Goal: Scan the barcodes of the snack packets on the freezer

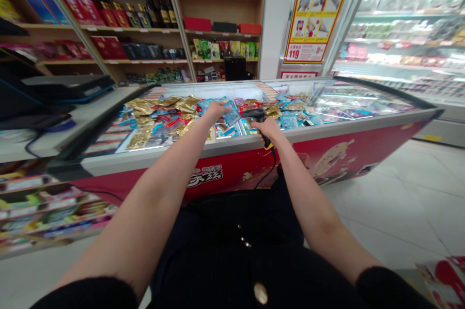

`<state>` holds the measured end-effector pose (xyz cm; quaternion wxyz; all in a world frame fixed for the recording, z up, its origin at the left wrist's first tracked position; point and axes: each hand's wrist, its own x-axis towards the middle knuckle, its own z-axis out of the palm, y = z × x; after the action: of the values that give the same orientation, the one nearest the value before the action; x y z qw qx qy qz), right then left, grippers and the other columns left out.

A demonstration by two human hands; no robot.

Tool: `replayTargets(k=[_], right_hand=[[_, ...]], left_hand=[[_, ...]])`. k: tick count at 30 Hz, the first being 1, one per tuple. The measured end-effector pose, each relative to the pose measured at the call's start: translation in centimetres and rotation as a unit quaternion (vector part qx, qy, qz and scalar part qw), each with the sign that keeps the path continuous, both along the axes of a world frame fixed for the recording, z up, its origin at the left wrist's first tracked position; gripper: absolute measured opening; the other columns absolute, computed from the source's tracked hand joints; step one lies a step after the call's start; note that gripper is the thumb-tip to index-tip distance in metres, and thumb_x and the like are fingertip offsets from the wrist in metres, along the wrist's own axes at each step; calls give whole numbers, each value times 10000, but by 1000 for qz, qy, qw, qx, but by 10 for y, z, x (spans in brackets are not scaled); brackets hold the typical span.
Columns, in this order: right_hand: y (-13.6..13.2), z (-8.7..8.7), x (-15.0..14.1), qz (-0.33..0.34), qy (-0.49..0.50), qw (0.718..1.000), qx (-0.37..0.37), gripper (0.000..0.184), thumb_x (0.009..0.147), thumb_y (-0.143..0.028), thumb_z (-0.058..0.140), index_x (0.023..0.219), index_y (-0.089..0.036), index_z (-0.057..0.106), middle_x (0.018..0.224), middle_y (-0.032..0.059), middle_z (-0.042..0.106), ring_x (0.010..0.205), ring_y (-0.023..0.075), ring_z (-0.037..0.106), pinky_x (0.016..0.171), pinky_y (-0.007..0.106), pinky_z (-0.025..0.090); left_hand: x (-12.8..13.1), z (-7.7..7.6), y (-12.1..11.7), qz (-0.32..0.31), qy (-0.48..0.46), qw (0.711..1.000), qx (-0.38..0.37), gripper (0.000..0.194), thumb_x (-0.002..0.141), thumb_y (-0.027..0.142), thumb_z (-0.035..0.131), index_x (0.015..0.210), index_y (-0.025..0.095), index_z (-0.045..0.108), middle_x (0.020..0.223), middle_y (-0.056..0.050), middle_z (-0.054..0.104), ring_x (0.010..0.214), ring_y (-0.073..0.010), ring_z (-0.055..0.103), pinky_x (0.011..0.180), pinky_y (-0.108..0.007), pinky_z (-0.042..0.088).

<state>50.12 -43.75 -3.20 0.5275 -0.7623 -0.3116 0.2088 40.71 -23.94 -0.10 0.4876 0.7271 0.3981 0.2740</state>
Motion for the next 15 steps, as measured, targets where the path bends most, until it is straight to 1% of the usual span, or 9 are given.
replayTargets(k=[3, 5, 8, 12, 15], right_hand=[[6, 1, -6, 2, 2, 1000, 4, 294, 850, -213, 674, 598, -186, 526, 477, -5, 522, 391, 129, 482, 372, 243, 413], [10, 1, -11, 5, 3, 1000, 5, 278, 849, -206, 672, 616, -189, 523, 488, -9, 525, 389, 125, 478, 377, 242, 414], [16, 3, -18, 10, -6, 1000, -7, 267, 847, -213, 684, 631, -188, 529, 495, -7, 532, 392, 125, 481, 396, 245, 428], [24, 5, -27, 23, -11, 1000, -5, 281, 850, -235, 698, 633, -188, 524, 506, -3, 530, 400, 133, 493, 394, 249, 430], [27, 6, -31, 23, -13, 1000, -4, 253, 854, -232, 690, 664, -187, 529, 511, -4, 537, 401, 137, 503, 389, 250, 434]], left_hand=[[-22, 9, 7, -31, 9, 999, -35, 472, 509, 225, 944, 902, 155, 692, 723, 13, 691, 820, -212, 721, 736, -317, 600], [-37, 14, 15, -34, 30, 999, -20, 526, 480, 254, 969, 919, 156, 697, 736, 13, 694, 829, -218, 722, 749, -333, 610], [-56, 19, 27, -41, 64, 997, 1, 532, 471, 261, 980, 915, 155, 706, 754, -2, 704, 839, -218, 719, 783, -348, 616], [-72, 20, 35, -43, 110, 993, 20, 573, 498, 281, 971, 1008, 184, 729, 863, -40, 748, 918, -231, 725, 832, -357, 606], [-78, 16, 33, -61, 169, 983, 50, 539, 519, 335, 954, 1004, 205, 757, 902, -51, 761, 945, -234, 725, 814, -318, 595]])
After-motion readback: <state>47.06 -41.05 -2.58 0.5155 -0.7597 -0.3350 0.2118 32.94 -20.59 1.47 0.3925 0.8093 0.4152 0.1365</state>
